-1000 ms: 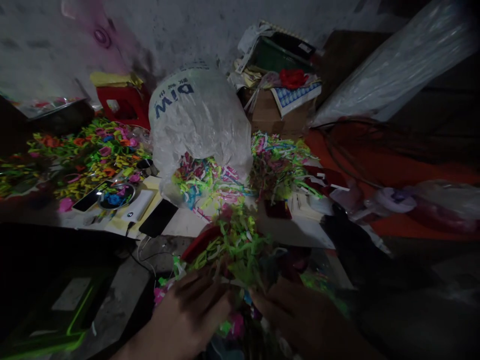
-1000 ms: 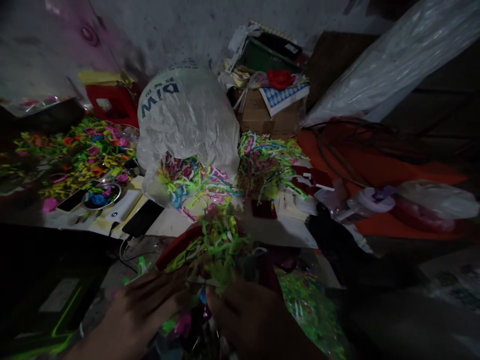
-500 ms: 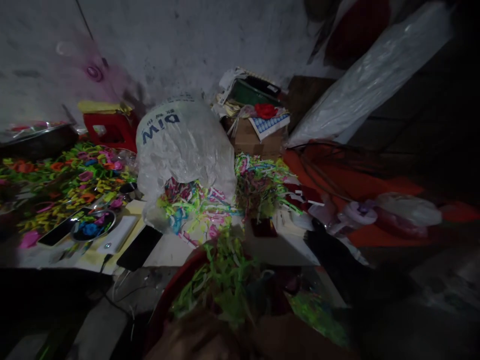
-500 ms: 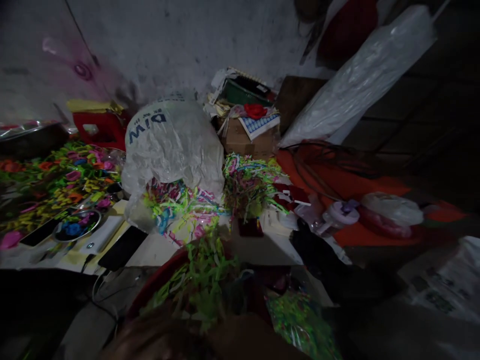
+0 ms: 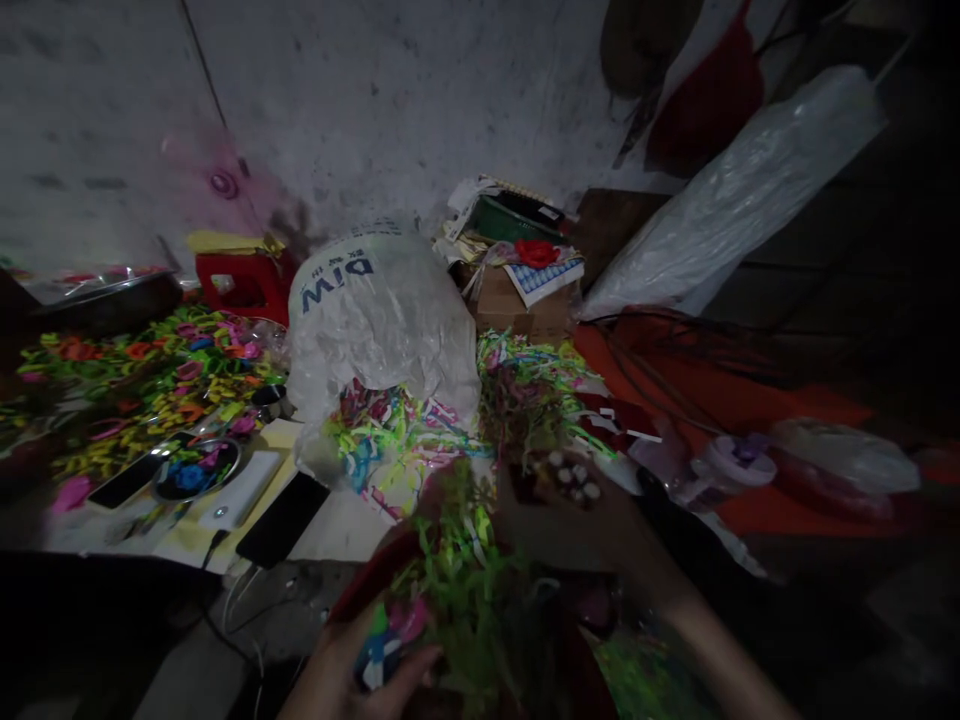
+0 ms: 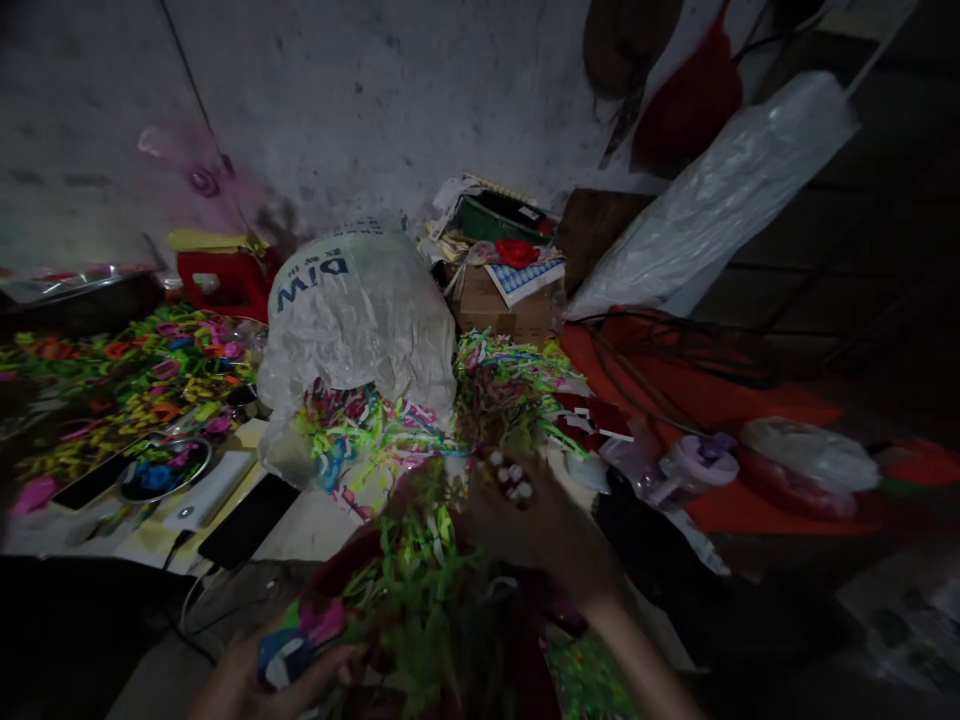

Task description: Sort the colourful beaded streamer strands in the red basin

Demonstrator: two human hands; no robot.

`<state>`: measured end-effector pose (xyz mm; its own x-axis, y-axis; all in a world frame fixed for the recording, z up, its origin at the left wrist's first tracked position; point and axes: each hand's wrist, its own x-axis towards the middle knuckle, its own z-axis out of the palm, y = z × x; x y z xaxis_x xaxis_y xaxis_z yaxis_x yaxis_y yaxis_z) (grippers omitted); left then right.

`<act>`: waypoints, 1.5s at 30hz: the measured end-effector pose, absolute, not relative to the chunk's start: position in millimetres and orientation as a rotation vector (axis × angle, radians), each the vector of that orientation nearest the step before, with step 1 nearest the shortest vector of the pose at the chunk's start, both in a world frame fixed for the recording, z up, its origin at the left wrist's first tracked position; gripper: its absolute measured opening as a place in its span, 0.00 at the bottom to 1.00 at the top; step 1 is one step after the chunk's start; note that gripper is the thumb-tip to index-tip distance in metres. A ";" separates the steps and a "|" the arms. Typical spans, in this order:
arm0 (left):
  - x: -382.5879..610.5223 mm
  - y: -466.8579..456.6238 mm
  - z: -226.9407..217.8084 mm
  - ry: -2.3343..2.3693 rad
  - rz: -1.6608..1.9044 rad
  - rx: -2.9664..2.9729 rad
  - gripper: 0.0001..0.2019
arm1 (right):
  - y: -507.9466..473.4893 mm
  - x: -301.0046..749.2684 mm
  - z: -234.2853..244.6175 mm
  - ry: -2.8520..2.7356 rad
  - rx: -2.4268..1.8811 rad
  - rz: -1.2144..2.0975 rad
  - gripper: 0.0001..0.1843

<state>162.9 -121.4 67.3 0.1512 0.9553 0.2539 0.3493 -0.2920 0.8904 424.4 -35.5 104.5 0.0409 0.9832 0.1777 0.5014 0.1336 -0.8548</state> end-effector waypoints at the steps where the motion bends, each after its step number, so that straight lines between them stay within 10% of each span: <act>1: 161.0 -119.2 62.7 1.274 1.151 1.754 0.13 | -47.0 412.8 97.9 -1.596 -1.475 0.795 0.19; 31: 141.4 -119.7 94.4 0.951 0.953 2.637 0.11 | -115.3 382.2 78.8 -2.314 -0.788 0.382 0.16; 45: 127.6 -133.2 109.3 0.757 0.521 3.047 0.21 | -127.6 386.4 96.3 -2.206 -0.965 0.762 0.13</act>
